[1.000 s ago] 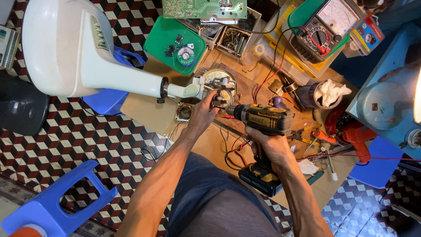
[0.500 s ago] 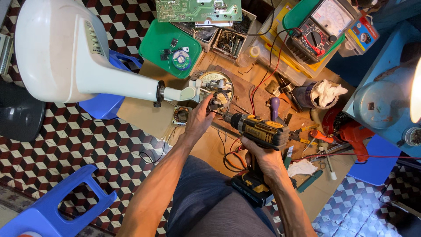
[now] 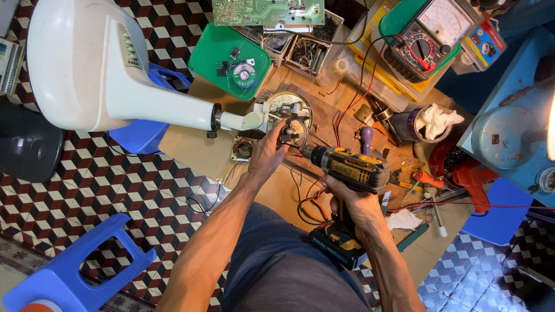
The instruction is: The person disassembles a small motor or fan component on a workbench, uses a power drill to remove screws, and cleans parts with a cloth. They handle wires, a circuit board, and various tools while working on the device.
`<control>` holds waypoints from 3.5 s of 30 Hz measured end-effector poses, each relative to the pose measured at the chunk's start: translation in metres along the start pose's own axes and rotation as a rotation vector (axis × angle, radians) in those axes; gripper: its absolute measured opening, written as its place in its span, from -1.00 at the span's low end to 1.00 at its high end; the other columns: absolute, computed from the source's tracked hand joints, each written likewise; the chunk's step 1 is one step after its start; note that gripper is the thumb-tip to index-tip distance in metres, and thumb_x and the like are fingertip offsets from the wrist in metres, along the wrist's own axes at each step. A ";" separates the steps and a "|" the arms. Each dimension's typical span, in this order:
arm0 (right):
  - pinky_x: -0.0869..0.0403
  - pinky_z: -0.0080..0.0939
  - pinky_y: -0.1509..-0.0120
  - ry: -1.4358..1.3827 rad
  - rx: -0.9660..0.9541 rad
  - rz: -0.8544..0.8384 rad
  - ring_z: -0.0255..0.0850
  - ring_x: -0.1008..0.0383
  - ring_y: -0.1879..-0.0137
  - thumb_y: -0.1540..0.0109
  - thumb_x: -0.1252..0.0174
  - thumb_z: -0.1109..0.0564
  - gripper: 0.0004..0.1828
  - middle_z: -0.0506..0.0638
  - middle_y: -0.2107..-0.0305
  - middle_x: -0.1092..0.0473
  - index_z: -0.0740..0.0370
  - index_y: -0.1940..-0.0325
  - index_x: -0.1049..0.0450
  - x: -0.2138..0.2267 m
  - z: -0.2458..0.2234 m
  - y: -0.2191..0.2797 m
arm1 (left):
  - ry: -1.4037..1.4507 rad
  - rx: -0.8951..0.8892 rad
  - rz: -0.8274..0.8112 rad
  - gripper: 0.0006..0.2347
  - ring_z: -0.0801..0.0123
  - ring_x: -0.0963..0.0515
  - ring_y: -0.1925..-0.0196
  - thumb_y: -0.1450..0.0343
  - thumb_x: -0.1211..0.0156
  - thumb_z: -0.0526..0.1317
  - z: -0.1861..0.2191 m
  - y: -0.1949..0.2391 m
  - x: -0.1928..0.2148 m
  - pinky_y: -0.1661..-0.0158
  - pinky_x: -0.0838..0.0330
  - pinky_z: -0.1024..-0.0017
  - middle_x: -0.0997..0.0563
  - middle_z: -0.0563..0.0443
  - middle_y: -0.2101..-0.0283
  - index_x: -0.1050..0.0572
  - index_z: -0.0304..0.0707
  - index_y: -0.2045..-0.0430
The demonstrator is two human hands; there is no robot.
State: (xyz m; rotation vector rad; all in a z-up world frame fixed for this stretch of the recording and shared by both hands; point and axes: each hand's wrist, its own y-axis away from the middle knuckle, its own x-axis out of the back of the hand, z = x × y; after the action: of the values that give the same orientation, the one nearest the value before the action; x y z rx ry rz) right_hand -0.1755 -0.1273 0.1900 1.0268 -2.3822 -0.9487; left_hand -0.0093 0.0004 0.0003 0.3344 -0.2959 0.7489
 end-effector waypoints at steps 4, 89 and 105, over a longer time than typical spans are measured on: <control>-0.34 -0.27 0.57 0.022 -0.003 0.006 -0.31 -0.35 0.60 -0.12 -0.37 0.03 -0.67 0.03 0.49 -0.45 0.34 0.23 -0.50 0.000 0.000 0.000 | -0.021 0.024 -0.012 -0.45 -0.06 -0.65 -0.07 -0.37 -0.14 -0.32 0.001 0.000 0.002 -0.09 -0.54 0.19 -0.55 -0.34 -0.16 -0.24 -0.24 -0.33; -0.47 -0.03 -0.04 0.612 0.352 0.722 0.10 -0.57 0.06 -0.29 -0.28 0.02 -0.64 0.26 0.16 -0.54 0.37 -0.02 -0.55 0.093 0.126 -0.083 | -0.479 -0.237 0.201 -0.85 -0.06 -0.58 0.11 -0.46 -0.25 -0.29 0.004 -0.032 -0.005 0.16 -0.49 0.07 -0.60 -0.18 0.24 -0.41 -0.32 0.21; -0.46 0.14 0.30 1.137 0.828 0.221 0.17 -0.52 0.24 -0.25 -0.11 0.23 -0.85 0.20 0.27 -0.43 0.22 0.09 -0.47 -0.020 0.115 -0.203 | 0.062 0.001 0.133 -0.58 0.13 -0.63 -0.05 -0.36 -0.32 -0.35 -0.021 -0.021 0.005 -0.04 -0.55 0.29 -0.57 -0.19 -0.05 -0.42 -0.32 -0.13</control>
State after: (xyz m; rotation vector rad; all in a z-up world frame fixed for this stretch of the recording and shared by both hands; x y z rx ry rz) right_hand -0.1280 -0.1649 -0.0362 1.0690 -1.7278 0.6731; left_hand 0.0119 -0.0019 -0.0209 0.2939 -0.2606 0.8889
